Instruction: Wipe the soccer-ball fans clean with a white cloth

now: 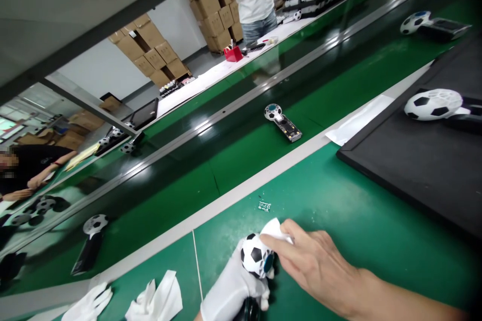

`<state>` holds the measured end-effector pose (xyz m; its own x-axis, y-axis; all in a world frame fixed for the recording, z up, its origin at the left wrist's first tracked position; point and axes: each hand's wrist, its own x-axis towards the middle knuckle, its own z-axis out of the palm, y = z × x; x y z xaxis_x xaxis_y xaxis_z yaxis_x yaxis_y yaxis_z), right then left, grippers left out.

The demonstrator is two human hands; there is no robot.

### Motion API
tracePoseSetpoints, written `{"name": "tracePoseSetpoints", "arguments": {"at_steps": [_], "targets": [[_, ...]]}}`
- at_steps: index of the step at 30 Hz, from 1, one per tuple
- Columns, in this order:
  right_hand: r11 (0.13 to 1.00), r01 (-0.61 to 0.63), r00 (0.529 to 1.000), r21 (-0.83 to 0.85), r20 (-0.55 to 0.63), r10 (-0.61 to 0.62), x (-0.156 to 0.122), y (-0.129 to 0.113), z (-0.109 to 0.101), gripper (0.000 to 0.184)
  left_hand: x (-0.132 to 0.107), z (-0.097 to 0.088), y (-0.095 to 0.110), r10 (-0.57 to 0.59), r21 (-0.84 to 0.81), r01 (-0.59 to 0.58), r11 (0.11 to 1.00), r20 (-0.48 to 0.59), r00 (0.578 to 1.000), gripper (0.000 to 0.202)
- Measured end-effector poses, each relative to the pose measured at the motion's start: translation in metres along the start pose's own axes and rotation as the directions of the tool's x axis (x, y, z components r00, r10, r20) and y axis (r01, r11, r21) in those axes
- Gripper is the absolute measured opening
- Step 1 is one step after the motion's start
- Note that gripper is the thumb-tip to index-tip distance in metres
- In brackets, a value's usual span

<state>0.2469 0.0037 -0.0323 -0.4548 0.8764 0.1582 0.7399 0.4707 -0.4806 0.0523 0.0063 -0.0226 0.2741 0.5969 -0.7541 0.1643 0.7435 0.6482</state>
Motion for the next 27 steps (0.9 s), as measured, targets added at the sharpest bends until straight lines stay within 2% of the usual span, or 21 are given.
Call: {"name": "tracePoseSetpoints", "arguments": {"at_steps": [4,8,12,17,22,27], "targets": [[0.997,0.016,1.000,-0.079,0.000,-0.016,0.004,-0.007,0.008,0.051,-0.001,0.007,0.004,-0.012,-0.039,0.010,0.999,-0.055,0.998,0.052],[0.996,-0.001,0.998,-0.086,0.068,0.007,0.014,0.004,0.002,0.043,-0.008,0.018,0.015,-0.049,-0.078,0.042,0.996,-0.084,0.995,0.059],[0.997,-0.036,0.999,-0.066,0.010,0.036,0.007,0.011,0.001,0.050,-0.014,0.024,0.023,-0.058,-0.119,0.045,0.992,-0.108,0.992,0.068],[0.995,-0.002,1.000,-0.101,-0.018,0.000,0.001,0.000,0.014,0.055,-0.008,0.023,0.021,-0.107,-0.124,0.090,0.988,-0.137,0.985,0.072],[0.999,-0.042,0.999,-0.035,0.026,0.043,0.015,0.009,0.009,0.038,-0.001,0.026,0.020,-0.149,-0.008,0.151,0.989,-0.205,0.967,0.077],[0.999,-0.045,0.999,-0.025,0.002,0.045,0.007,0.012,0.000,0.053,-0.004,0.030,0.024,-0.128,-0.023,0.126,0.992,-0.224,0.966,0.076]]}}
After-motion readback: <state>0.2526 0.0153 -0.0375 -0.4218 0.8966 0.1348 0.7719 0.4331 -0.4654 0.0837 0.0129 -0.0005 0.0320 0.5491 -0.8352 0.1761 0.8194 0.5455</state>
